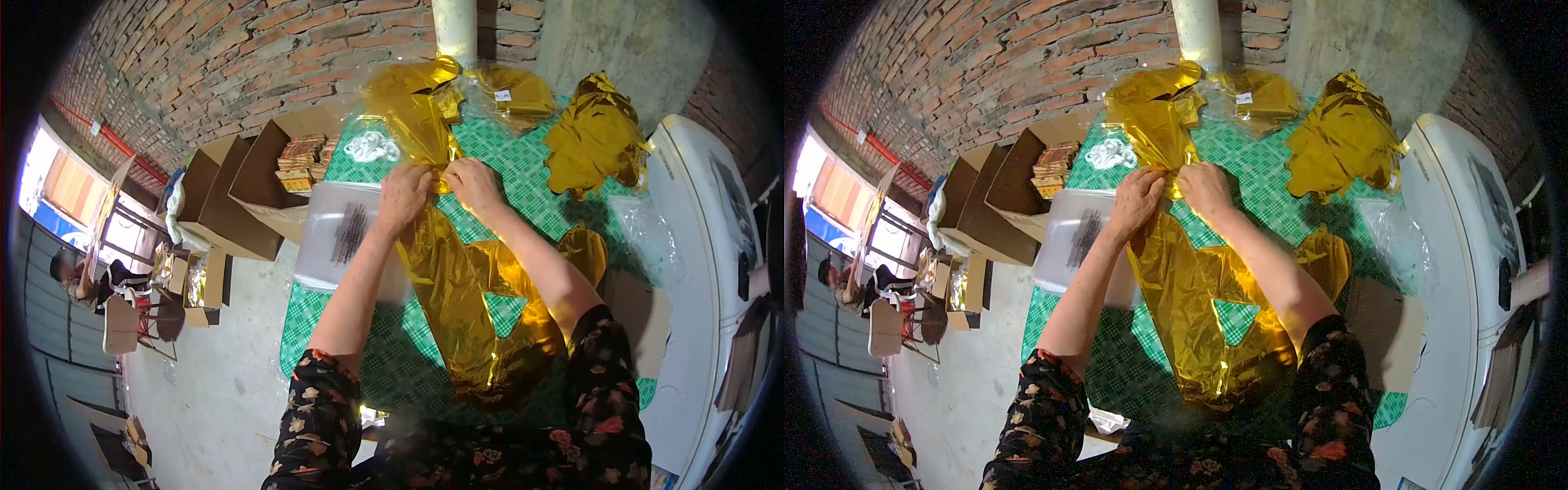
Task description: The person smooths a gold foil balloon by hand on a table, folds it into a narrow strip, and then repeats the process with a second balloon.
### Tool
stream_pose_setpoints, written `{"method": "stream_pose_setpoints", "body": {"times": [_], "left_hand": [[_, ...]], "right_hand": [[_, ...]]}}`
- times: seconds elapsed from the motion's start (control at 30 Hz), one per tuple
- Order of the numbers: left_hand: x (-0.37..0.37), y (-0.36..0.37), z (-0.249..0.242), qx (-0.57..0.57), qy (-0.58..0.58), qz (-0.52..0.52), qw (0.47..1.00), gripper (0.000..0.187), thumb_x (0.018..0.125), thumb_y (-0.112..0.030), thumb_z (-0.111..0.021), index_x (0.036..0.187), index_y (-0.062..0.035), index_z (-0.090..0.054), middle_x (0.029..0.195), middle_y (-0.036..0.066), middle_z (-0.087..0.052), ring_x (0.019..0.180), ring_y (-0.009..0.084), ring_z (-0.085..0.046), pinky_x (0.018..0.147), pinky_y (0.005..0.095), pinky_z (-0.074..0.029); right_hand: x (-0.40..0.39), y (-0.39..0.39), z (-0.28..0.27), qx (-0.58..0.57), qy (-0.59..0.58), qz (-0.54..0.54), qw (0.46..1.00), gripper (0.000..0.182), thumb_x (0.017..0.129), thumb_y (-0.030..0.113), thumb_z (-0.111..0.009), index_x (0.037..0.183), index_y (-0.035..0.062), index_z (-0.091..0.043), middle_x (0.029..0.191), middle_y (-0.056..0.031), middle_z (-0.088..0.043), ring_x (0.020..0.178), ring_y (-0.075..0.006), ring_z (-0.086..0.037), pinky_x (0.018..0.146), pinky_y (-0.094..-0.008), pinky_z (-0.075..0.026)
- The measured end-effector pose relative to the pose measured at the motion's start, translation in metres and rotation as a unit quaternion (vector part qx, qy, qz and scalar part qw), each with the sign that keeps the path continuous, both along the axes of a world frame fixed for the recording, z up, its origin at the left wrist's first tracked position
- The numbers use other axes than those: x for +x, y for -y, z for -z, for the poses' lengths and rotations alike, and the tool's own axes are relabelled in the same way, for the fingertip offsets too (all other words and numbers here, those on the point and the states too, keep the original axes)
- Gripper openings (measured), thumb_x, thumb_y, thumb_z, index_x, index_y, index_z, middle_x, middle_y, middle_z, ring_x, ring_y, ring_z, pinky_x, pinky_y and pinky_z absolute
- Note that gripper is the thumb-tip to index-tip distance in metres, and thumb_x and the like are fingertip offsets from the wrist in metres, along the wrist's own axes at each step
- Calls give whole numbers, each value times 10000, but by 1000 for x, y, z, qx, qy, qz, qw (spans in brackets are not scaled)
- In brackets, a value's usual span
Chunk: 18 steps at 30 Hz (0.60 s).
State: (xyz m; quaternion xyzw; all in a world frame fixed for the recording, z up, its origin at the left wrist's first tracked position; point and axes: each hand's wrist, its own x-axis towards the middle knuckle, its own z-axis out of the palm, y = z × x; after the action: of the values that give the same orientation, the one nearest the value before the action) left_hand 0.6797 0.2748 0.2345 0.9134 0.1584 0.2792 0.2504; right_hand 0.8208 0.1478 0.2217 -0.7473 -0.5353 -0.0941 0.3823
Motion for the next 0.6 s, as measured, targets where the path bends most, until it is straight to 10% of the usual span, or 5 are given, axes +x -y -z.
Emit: {"method": "stream_pose_setpoints", "body": {"times": [0.6], "left_hand": [[-3,4,6,23,-39,-31,998,679,896,-327,-710,1468,-44,-478,1452,201,-538,1373,387,-461,1163,485,-338]], "right_hand": [[-1,-3,-6,43,-118,46,991,311,956,264,-674,825,-2,-578,772,-203,-591,737,-401,-590,667,-464,-455]]}}
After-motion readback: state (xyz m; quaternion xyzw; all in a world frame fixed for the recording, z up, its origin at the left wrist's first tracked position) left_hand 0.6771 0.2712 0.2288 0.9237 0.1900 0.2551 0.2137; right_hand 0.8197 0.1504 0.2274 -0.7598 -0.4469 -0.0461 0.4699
